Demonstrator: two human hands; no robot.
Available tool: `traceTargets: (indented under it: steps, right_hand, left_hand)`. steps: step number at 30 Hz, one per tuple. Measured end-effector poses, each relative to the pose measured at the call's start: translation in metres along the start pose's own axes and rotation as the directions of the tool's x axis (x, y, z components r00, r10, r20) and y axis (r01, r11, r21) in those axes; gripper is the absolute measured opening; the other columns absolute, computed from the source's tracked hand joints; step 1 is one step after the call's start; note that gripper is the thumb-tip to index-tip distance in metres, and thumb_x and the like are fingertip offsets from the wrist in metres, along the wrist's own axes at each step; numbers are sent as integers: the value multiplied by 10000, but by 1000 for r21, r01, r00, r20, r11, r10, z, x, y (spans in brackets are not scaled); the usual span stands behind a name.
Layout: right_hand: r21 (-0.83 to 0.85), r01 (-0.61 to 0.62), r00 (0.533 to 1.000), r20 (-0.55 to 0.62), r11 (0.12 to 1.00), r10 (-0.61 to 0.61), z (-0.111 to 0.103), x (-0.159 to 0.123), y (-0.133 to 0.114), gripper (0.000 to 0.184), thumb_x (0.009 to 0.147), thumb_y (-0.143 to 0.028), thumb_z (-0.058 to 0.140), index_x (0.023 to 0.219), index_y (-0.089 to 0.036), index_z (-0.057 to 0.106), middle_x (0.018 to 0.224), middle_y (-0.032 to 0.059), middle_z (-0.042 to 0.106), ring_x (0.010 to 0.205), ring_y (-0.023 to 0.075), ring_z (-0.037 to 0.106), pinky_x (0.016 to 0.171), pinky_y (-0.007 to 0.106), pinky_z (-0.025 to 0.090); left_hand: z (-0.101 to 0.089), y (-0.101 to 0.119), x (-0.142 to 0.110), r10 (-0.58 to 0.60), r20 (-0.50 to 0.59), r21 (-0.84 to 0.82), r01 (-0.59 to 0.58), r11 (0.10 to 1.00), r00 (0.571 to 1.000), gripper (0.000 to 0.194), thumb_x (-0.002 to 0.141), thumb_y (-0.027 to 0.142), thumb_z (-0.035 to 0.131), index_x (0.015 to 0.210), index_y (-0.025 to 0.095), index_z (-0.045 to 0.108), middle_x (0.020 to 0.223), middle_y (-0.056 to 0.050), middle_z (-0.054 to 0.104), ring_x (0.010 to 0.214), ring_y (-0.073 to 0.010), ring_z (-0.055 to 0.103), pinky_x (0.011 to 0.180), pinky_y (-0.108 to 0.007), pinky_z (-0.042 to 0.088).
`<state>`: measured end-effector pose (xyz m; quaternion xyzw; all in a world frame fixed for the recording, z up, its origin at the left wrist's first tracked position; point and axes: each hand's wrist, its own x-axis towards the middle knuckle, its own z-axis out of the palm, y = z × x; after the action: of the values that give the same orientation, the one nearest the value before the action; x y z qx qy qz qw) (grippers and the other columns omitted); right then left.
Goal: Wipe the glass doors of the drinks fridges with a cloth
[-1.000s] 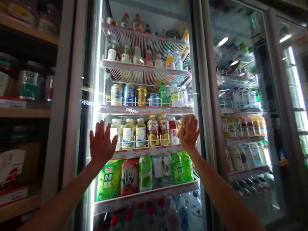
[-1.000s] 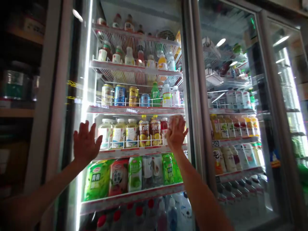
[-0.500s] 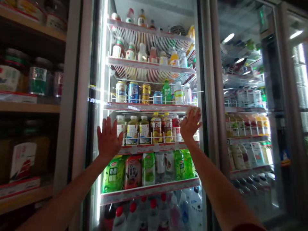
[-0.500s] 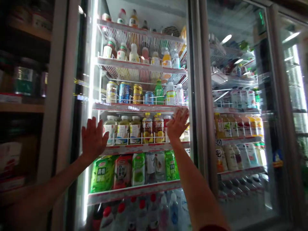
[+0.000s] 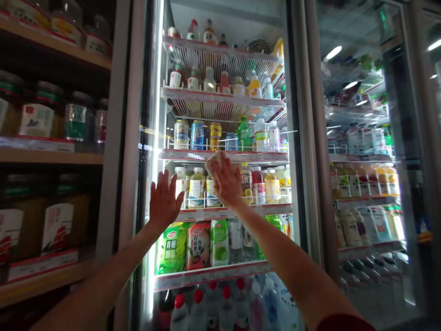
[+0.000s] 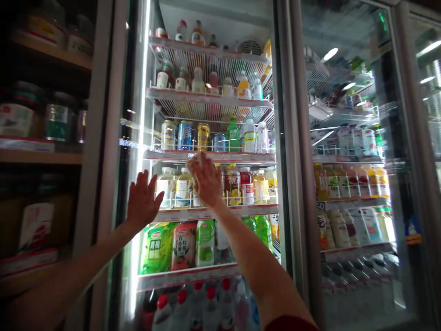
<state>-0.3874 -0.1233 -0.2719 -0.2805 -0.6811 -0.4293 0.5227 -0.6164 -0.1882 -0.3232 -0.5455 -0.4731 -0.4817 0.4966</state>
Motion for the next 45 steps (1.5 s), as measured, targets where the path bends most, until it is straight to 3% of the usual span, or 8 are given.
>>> traceTargets:
  steps: [3,8,14,22,28,32,38,45]
  right_hand:
    - [46,238,970,40,970,-240,0,8,-14,581,859,-280,394,1418,-285,234,1497,17,244,1392,219,159,1109,504,171]
    - [26,-271,958,-90,962,273,2,42,-22,602,858,-236,380,1434,-195,209,1504,108,194,1386,307,149,1066,597,183]
    - [110,476,866,117,872,-487,15,29,-113,582,838,-247,448,1391,-291,270,1514,-30,197,1403,194,109,1133,487,127]
    - [149,395,906,102,906,-412,2,-5,-129,524,872,-267,368,1388,-292,281,1506,-45,212,1397,173,126,1135,422,90]
    - [12,-60,998,15,998,60,-8,-26,-5,546,865,-268,349,1406,-229,287,1504,31,222,1391,222,175,1109,512,138]
    - [-27,-646,750,-205,763,629,-20,-40,92,554,877,-253,263,1421,-147,252,1479,179,240,1380,304,189,1002,649,233]
    - [-130,-112,991,52,985,120,-29,-112,103,537,877,-269,354,1409,-232,289,1499,74,242,1399,205,149,1116,462,176]
    - [-132,-513,858,-129,848,498,-38,-124,159,575,889,-274,311,1431,-104,217,1487,165,228,1381,292,186,1062,516,269]
  left_hand:
    - [-19,-19,-2,11,16,-9,-11,1000,1000,552,898,390,328,1400,164,290,1477,-124,248,1385,-234,171,1125,-462,131]
    - [-37,-38,-15,-39,-10,4,39,999,999,551,899,375,326,1403,160,270,1486,-128,228,1390,-231,156,1128,-450,132]
    - [-42,-35,-29,-55,-17,-9,55,998,998,526,909,373,313,1391,165,274,1474,-136,258,1387,-221,174,1126,-442,145]
    - [-49,-32,-22,-112,-30,-22,111,994,993,526,912,389,306,1359,113,316,1478,-165,229,1384,-256,171,1111,-469,164]
    - [-42,-22,-26,-79,-5,-59,79,995,997,541,903,422,311,1369,148,320,1478,-150,238,1379,-274,180,1108,-497,146]
    - [-24,1,-22,-78,-4,-83,78,994,997,548,900,416,329,1394,181,287,1488,-140,214,1378,-286,181,1098,-522,147]
    - [7,44,-25,23,-8,-99,-24,995,1000,596,882,394,398,1427,304,173,1520,-52,117,1393,-283,111,1102,-558,77]
    - [21,38,-30,46,-85,-6,-46,999,995,586,879,382,425,1415,236,237,1496,-97,209,1386,-279,150,1096,-530,120]
